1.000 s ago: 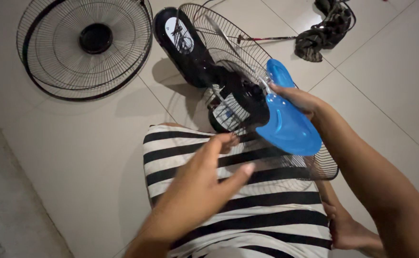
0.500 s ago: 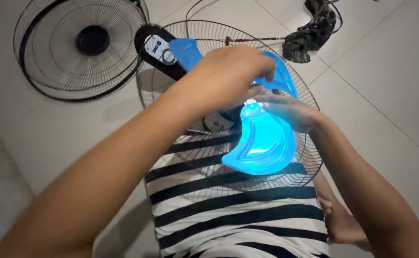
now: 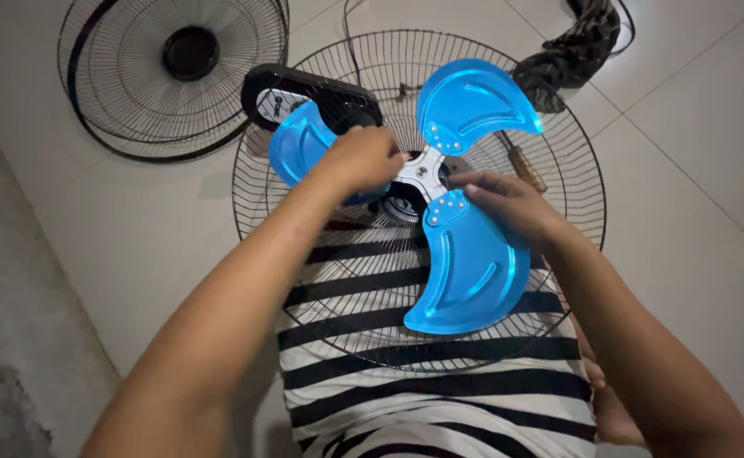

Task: The person assembles an electric fan by first securing the central hub onto the motor shaft, then attaching the blue fan blades to the hub, and finally fitting the front wire cage over the blades.

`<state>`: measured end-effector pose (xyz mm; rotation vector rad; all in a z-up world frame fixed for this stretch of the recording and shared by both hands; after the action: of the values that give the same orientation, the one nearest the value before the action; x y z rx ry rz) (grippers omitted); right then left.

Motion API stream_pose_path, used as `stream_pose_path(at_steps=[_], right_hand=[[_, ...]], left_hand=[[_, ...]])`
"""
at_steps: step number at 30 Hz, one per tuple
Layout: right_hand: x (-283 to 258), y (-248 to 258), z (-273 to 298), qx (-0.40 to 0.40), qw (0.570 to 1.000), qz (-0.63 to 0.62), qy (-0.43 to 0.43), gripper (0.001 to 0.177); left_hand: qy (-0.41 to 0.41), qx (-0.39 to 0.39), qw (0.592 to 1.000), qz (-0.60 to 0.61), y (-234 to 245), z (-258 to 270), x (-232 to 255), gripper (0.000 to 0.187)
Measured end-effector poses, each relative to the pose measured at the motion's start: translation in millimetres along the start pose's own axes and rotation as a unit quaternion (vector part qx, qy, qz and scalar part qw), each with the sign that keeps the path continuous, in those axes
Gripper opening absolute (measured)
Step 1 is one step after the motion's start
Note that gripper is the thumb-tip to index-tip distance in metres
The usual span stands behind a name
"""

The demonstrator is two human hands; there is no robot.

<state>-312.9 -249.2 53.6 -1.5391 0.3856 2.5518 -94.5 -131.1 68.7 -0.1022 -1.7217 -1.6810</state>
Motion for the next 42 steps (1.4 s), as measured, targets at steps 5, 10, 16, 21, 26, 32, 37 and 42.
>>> stream_pose_path(at_steps=[5,10,16,21,26,32,37,42], right_hand=[[-23.8,-10.2,7.5,-0.006,0.995,0.101,-0.005,0.039],[-37.8,-21.3,18.3,-0.010,0.997,0.040,-0.073,0.041],[-39.6,-22.2,21.5,-0.002,0.997,0.007,-0.081,0.039],[-33.9,-15.8,16.4,0.005,0.997,0.037,-0.069,0.039],[-27.3,-8.3,5.9,-0.021,0.997,0.077,-0.001,0.040],[-17.3,-7.1,4.6,-0.024,0.999,0.022,-0.028,0.041],[-22.7,-7.5,10.6,-0.023,0.999,0.017,-0.021,0.042],[-29.0,-8.8,15.8,-0.018,0.999,0.002,-0.030,0.043]], left_hand=[[0.042,-0.127,0.989,0.061,-18.2,-21.3,-5.9,0.045],[-0.025,-0.242,0.970,0.016,-42.4,-51.3,-12.0,0.048],[-0.022,-0.268,0.960,0.081,-41.6,-52.6,-30.8,0.046],[0.025,-0.264,0.956,0.123,-29.1,-47.3,-21.9,0.041],[0.063,-0.269,0.958,0.073,-22.0,-50.8,-14.9,0.041],[0.019,-0.268,0.958,0.104,-21.6,-49.4,-22.2,0.042],[0.030,-0.235,0.964,0.117,-24.0,-46.9,-27.8,0.043],[0.007,-0.237,0.960,0.147,-28.0,-47.3,-27.4,0.037]])
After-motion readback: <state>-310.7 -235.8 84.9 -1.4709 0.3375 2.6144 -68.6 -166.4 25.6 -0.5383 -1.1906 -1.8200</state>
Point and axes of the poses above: each hand's wrist, its own z-axis away from the middle knuckle, its own y-axis out of the back of the hand, x = y × z, the point moved 4 cm from there along -z, towards the middle knuckle, and after that the axes turned 9 degrees about z, right-handed, at the moved point
